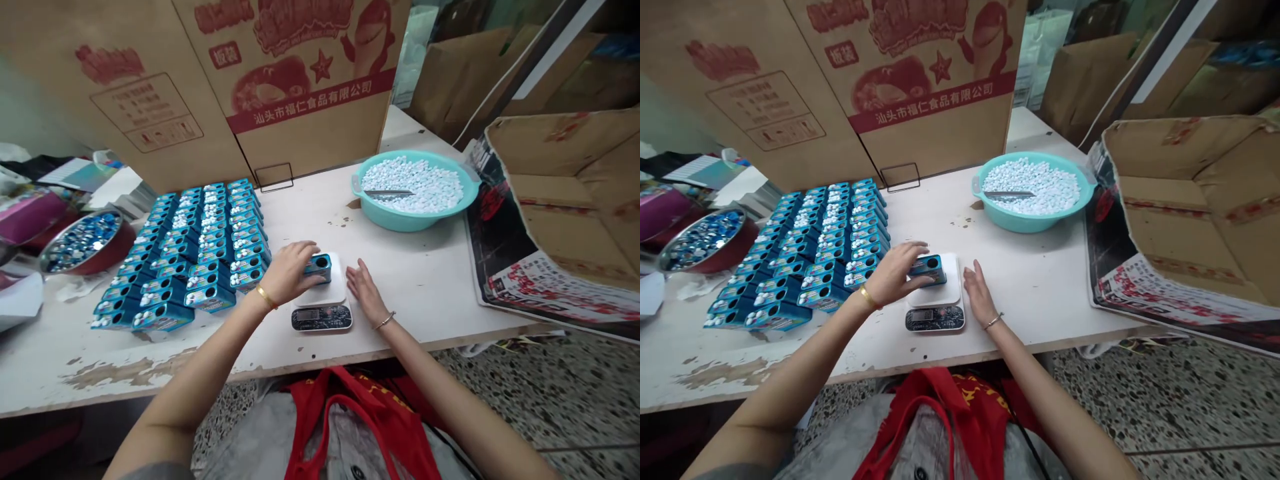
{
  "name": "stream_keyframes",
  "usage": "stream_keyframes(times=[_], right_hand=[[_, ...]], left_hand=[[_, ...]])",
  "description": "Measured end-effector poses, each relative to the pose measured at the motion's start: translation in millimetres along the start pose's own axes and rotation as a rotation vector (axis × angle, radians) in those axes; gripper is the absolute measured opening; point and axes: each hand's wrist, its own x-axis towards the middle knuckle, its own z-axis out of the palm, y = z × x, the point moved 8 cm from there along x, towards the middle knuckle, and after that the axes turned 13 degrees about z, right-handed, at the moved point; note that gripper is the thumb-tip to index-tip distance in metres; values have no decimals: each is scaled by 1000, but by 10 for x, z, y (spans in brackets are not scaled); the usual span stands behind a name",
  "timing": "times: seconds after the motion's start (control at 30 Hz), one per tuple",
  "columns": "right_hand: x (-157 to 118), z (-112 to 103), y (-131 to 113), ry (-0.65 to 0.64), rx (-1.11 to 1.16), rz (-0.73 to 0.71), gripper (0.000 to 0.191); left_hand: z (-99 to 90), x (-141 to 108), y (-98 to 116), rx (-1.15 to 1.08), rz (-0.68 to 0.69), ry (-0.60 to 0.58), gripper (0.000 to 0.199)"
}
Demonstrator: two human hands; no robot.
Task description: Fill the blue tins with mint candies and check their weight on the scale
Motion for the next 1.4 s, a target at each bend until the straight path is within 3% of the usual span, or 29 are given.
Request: stream_keyframes(times=[0.07,0.13,0.3,0.43,0.7,0.97,1.07,1.17,1.27,1.4], right_hand=[[-112,-89,34,36,33,37,70],[-230,-157,51,76,68,22,65],[-403,-210,87,195,28,-86,48],[-394,-202,120,271,-20,-91,48],[-332,-200,93,330,-84,-90,55],[-325,-180,84,288,-91,-97,56],[-344,-154,96,269,-101,-106,56],[-357,-144,25,278,-153,-123,55],[-233,-290,-345,341,-272,-174,50],[316,-854,-1330,496,-520,-243,36]], left_hand=[[-144,-295,-70,-56,-119,160,31],[-125,-712,-153,-127,-286,239,20],[484,-1701,-162,-369,-519,151,18],[851,-2042,-82,-597,-536,168,26],[1007,-1964,-16,-707,-445,211,45],[1139,-1748,62,-715,-554,229,72],[1040,-1723,76,-601,-576,247,70],[776,-1696,26,-401,-569,316,62],[569,-1618,-95,-292,-584,361,60],[618,-1473,-323,-310,-684,295,64]])
